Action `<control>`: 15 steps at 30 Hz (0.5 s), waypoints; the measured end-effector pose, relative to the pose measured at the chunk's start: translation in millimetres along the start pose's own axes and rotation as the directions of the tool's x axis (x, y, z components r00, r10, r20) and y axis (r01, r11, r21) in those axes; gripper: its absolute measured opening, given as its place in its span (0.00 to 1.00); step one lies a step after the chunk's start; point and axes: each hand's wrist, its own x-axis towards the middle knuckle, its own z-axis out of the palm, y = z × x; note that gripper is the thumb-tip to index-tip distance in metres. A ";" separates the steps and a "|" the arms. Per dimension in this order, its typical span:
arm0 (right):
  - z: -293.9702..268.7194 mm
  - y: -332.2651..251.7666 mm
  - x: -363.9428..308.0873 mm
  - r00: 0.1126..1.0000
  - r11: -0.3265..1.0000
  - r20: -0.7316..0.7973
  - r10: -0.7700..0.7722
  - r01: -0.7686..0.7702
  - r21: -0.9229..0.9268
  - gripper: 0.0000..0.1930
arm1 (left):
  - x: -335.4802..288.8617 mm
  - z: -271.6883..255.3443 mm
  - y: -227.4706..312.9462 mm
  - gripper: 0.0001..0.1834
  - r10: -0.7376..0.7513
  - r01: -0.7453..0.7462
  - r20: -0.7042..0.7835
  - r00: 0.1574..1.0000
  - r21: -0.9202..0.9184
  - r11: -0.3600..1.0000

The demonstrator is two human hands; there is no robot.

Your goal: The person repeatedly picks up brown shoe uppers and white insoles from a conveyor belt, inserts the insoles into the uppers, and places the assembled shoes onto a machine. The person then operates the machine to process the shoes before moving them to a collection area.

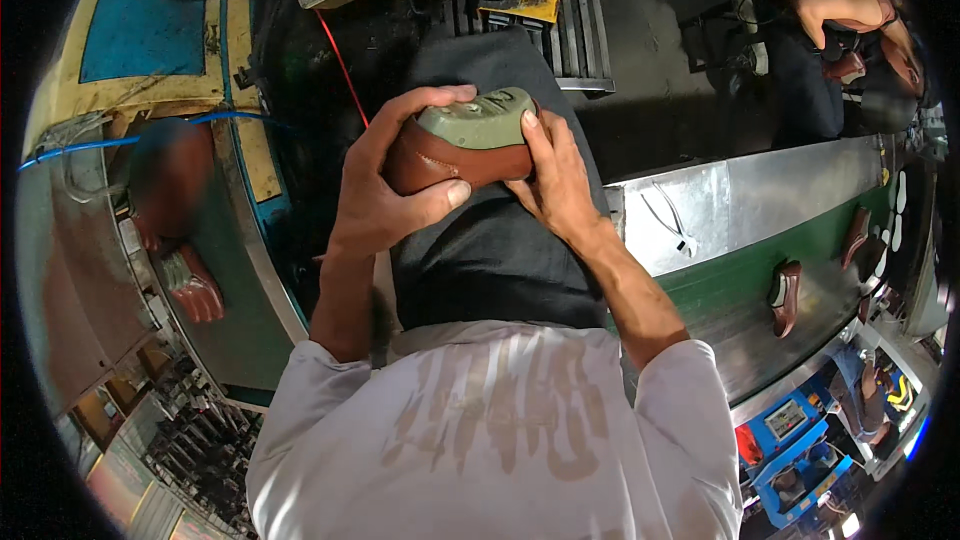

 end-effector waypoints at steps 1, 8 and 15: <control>-0.5 -1.0 0.3 1.000 1.000 0.008 0.000 0.000 -0.009 0.60 | -1.1 1.1 -1.4 0.39 0.007 -0.007 -0.026 1.000 0.005 1.000; 1.8 -5.0 -1.8 1.000 0.999 0.005 -0.004 0.005 -0.044 0.60 | -7.1 2.5 -7.4 0.34 0.013 -0.015 -0.091 0.996 -0.019 1.000; -4.1 -16.1 16.4 0.981 0.980 0.156 0.118 -0.089 -0.178 0.58 | 5.9 -19.9 -20.0 0.29 -0.129 0.117 -0.126 0.984 -0.093 0.989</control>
